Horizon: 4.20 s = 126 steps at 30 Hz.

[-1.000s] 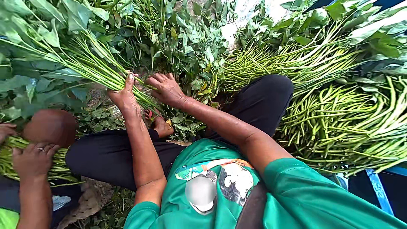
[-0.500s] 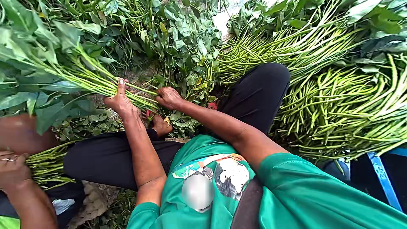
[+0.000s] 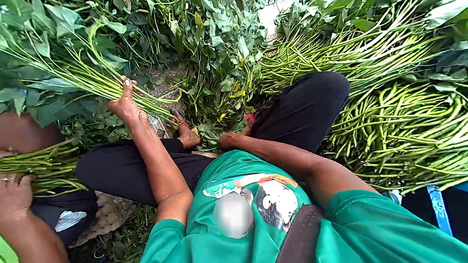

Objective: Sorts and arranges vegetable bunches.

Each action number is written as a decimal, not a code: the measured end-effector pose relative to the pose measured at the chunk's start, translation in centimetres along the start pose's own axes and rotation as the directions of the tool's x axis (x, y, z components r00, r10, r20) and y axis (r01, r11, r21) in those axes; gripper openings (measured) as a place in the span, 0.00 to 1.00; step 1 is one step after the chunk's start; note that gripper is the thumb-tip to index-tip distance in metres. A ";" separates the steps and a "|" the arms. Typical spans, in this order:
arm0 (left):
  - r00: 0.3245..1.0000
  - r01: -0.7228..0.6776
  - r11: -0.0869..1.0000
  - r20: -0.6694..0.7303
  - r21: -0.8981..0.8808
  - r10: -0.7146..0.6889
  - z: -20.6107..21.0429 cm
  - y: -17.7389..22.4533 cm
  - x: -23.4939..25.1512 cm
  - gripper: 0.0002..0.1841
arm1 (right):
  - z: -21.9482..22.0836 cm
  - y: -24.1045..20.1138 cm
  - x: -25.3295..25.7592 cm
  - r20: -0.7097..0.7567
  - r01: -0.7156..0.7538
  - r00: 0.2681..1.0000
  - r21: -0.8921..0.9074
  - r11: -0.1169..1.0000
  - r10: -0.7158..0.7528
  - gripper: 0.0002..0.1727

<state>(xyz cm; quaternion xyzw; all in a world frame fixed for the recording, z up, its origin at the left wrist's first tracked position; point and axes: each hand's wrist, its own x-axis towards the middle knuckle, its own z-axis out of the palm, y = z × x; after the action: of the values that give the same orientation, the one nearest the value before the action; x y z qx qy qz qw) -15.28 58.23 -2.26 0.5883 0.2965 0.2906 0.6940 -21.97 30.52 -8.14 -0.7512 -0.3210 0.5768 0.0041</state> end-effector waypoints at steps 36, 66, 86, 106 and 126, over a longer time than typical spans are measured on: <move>0.730 0.531 0.795 0.318 0.294 -0.605 4.1 -4.5 -4.1 0.06 | -6.9 -1.4 3.0 -0.905 0.760 0.371 0.424 0.493 0.207 0.11; 0.983 0.183 0.982 0.020 0.053 -0.184 -1.1 -2.0 0.4 0.11 | -3.9 4.9 5.4 -0.500 0.175 0.866 0.369 0.913 0.036 0.16; 0.771 0.538 0.795 0.216 0.282 -0.599 4.2 -6.5 -2.9 0.06 | -8.1 3.5 6.7 -0.641 0.324 0.743 0.598 0.733 0.194 0.20; 0.632 0.429 0.607 0.257 0.669 -0.731 4.7 -7.8 -5.9 0.18 | -7.2 1.6 6.5 -0.326 0.333 0.933 0.942 -0.026 0.155 0.33; 0.748 0.357 0.726 0.286 0.588 -0.600 3.7 -7.4 -3.9 0.12 | -6.6 3.0 1.8 -0.487 0.254 0.873 0.505 0.825 0.029 0.23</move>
<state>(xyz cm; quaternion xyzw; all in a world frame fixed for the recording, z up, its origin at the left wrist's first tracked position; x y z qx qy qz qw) -14.64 51.88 -8.79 0.6969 0.3345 -0.1384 0.6191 -14.59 31.47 -8.65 -0.8138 -0.1742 0.4418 0.3351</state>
